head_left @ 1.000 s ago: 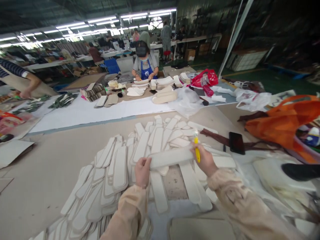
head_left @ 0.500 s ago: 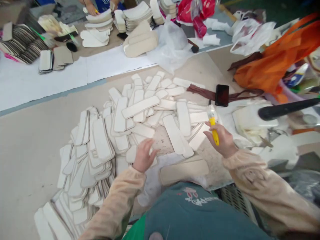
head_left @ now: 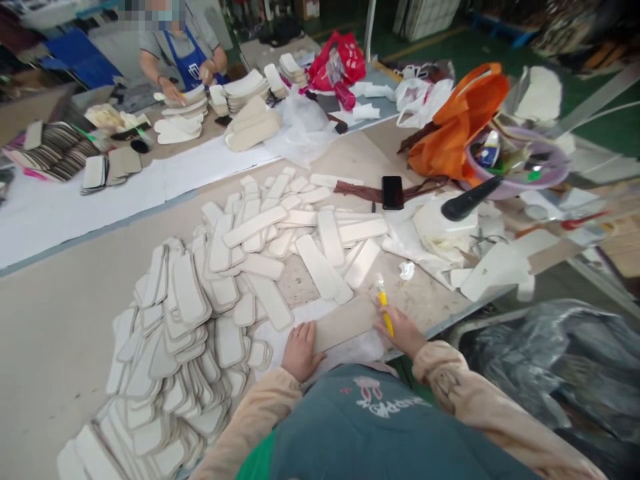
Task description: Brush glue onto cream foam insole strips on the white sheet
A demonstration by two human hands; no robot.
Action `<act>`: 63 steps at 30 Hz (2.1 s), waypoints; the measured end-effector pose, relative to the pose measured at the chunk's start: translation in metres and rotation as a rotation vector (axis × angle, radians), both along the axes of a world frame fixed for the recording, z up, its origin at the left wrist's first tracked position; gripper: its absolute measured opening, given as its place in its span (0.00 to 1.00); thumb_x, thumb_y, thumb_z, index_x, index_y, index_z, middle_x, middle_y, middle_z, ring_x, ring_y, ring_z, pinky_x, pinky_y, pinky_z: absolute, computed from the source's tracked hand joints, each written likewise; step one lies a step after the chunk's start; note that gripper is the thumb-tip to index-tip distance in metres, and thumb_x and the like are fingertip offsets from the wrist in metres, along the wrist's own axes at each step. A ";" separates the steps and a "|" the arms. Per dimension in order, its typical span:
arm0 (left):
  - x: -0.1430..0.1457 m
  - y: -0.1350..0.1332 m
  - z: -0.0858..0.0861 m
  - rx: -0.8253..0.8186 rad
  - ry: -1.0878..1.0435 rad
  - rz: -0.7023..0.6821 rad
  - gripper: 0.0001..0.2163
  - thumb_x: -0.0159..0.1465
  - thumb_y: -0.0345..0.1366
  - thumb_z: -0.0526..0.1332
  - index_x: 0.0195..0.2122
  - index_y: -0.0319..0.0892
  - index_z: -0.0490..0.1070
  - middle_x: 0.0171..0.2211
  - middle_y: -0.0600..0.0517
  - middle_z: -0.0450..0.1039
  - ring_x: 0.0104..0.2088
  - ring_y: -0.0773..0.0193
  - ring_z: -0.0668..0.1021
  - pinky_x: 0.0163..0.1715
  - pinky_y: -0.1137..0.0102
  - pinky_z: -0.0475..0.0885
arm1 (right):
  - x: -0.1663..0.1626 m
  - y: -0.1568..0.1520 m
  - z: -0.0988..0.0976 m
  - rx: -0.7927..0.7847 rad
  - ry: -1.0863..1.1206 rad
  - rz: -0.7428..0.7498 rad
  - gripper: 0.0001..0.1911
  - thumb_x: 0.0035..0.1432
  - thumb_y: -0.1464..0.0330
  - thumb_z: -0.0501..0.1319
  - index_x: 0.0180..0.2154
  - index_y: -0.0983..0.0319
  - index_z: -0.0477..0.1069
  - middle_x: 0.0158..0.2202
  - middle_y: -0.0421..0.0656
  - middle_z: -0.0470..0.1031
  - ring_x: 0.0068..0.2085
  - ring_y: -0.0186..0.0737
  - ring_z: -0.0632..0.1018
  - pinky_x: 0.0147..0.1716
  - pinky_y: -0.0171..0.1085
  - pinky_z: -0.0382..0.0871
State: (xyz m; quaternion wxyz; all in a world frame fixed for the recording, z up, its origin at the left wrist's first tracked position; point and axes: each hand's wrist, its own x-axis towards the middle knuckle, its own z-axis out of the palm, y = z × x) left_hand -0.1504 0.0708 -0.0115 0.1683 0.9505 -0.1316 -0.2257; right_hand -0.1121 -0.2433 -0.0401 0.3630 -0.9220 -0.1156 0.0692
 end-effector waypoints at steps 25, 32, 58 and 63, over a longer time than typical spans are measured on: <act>-0.072 0.014 -0.045 -0.065 -0.457 0.422 0.30 0.60 0.50 0.56 0.58 0.35 0.57 0.54 0.37 0.62 0.55 0.48 0.67 0.54 0.53 0.65 | 0.067 -0.199 0.091 0.111 -0.074 -0.824 0.22 0.55 0.51 0.55 0.39 0.63 0.69 0.23 0.41 0.73 0.23 0.39 0.76 0.25 0.36 0.70; -0.099 0.006 -0.050 -0.061 -0.442 0.569 0.28 0.59 0.51 0.55 0.54 0.36 0.63 0.53 0.38 0.64 0.54 0.48 0.68 0.54 0.52 0.65 | 0.118 -0.208 0.074 -0.027 -0.037 -0.725 0.18 0.55 0.55 0.57 0.39 0.62 0.73 0.24 0.43 0.76 0.29 0.42 0.77 0.32 0.37 0.65; -0.121 -0.022 -0.050 -0.050 -0.273 0.730 0.23 0.58 0.47 0.53 0.49 0.37 0.69 0.51 0.40 0.68 0.52 0.50 0.71 0.55 0.53 0.65 | 0.093 -0.228 0.083 -0.069 -0.163 -0.404 0.16 0.53 0.55 0.58 0.37 0.57 0.76 0.39 0.41 0.79 0.41 0.45 0.78 0.44 0.40 0.70; -0.118 -0.030 -0.044 -0.065 -0.277 0.776 0.21 0.57 0.46 0.54 0.48 0.40 0.69 0.50 0.44 0.69 0.52 0.51 0.71 0.55 0.54 0.66 | 0.099 -0.227 0.080 -0.055 -0.227 -0.399 0.15 0.53 0.56 0.59 0.35 0.58 0.76 0.37 0.43 0.79 0.40 0.45 0.79 0.43 0.40 0.71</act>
